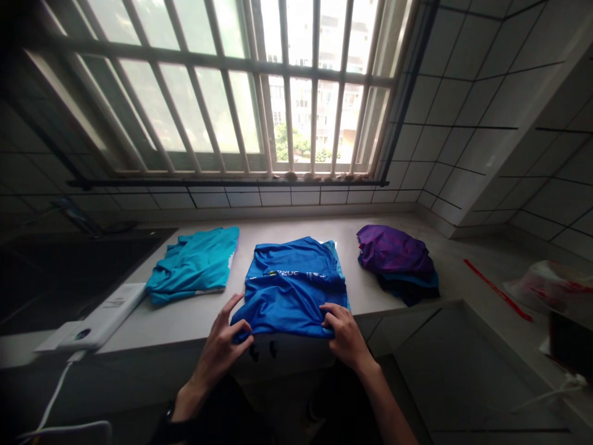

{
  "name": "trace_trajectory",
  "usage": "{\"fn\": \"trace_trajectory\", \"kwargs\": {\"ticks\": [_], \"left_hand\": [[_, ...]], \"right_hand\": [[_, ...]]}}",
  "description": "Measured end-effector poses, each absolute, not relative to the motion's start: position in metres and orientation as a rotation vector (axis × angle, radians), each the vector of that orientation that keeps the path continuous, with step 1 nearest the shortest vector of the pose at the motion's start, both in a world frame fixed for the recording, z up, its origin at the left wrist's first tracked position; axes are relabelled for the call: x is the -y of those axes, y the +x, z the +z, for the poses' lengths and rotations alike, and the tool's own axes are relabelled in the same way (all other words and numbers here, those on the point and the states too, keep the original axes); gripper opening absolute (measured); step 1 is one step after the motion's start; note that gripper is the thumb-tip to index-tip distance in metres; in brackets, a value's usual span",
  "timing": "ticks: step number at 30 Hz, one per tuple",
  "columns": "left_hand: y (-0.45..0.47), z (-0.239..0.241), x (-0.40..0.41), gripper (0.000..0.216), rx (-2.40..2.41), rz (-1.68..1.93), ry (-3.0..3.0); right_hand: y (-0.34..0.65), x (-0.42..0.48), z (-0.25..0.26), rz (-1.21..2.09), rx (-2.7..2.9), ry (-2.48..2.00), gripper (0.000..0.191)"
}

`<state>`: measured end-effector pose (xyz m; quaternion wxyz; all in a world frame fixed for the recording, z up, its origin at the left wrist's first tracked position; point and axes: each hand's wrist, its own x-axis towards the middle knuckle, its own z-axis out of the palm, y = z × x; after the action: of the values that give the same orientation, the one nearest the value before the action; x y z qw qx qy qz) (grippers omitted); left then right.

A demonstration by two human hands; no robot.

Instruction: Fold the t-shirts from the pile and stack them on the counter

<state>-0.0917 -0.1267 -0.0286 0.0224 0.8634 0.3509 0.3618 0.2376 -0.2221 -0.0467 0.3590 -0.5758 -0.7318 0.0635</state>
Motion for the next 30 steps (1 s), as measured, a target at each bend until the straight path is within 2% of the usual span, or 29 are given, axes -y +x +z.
{"fn": "trace_trajectory", "kwargs": {"ticks": [1,5,7,13,19,26,30], "left_hand": [[-0.093,-0.031,0.128,0.005,-1.021,1.018,2.723],[-0.090,-0.042,0.121,0.055,-0.950,0.814,2.854],[-0.088,-0.049,0.117,0.064,-0.963,0.831,2.902],[-0.084,-0.058,0.124,0.042,-0.912,1.067,2.905],[-0.068,-0.054,0.134,0.044,-0.897,1.094,3.028],[-0.071,-0.050,0.137,0.046,-0.785,1.363,2.895],[-0.089,-0.023,0.146,0.045,-0.743,1.301,2.836]], "right_hand": [[0.237,0.225,-0.050,0.172,1.887,-1.498,0.042],[0.233,0.221,-0.056,0.091,1.903,-1.490,0.073],[0.232,0.216,-0.061,0.017,1.918,-1.477,0.082],[0.231,0.213,-0.075,-0.044,1.859,-1.376,0.060],[0.232,0.215,-0.075,-0.041,1.862,-1.345,0.066],[0.235,0.228,-0.053,0.054,1.742,-1.270,0.057],[0.231,0.245,-0.026,0.269,1.733,-1.281,0.050]]}}
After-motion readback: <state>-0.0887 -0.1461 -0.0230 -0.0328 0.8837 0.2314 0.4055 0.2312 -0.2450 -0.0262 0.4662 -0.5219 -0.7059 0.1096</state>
